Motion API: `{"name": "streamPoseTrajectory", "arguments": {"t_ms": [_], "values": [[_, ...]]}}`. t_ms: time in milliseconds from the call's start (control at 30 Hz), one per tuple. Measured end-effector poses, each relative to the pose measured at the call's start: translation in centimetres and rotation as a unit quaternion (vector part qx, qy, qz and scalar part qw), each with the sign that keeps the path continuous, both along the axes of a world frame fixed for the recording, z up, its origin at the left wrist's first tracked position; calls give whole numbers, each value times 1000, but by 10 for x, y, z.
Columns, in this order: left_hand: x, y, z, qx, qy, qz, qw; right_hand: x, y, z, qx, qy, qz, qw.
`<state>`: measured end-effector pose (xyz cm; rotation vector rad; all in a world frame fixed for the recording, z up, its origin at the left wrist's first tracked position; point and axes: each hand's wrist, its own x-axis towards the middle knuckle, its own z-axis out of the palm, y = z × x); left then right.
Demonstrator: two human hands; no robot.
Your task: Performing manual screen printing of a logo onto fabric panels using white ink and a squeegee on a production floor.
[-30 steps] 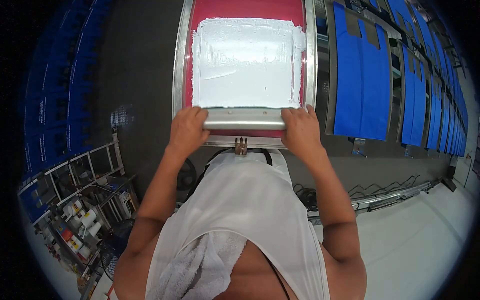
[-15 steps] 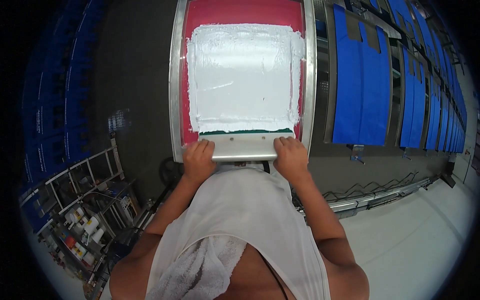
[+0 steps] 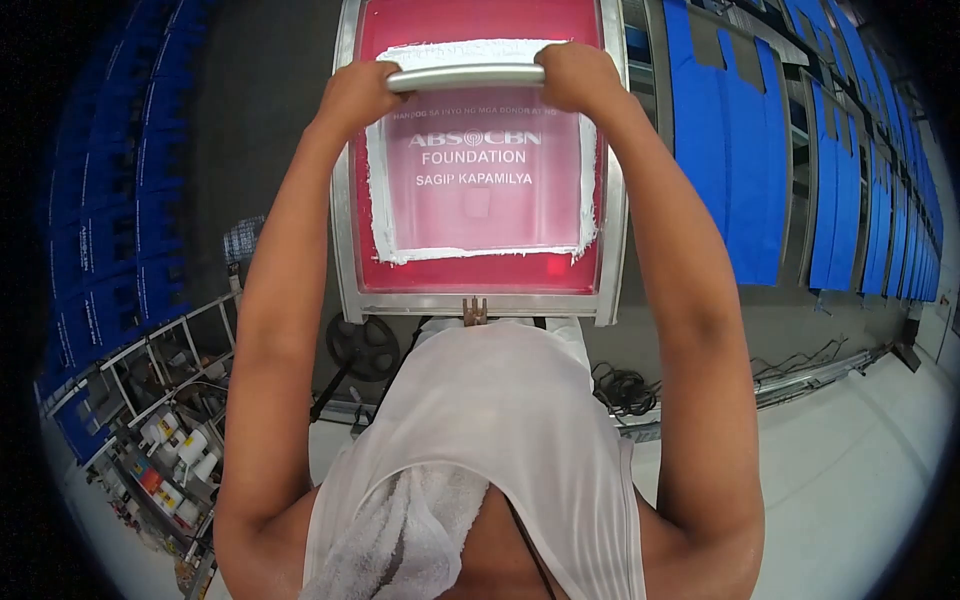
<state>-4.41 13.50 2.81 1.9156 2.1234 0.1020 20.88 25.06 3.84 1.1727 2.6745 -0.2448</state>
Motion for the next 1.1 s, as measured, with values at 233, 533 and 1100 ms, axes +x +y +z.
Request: {"name": "streamPoseTrajectory", "arguments": {"t_ms": [233,533,1100], "values": [[90,-209,2,-3,-102,-16,995,95,-198,4,-111,30,-16,993],[30,-77,-53,125,-16,11,992,32,-70,-41,21,70,-8,997],[96,-218,-35,140,-64,-19,988,95,-206,-26,-55,125,-3,991]]}}
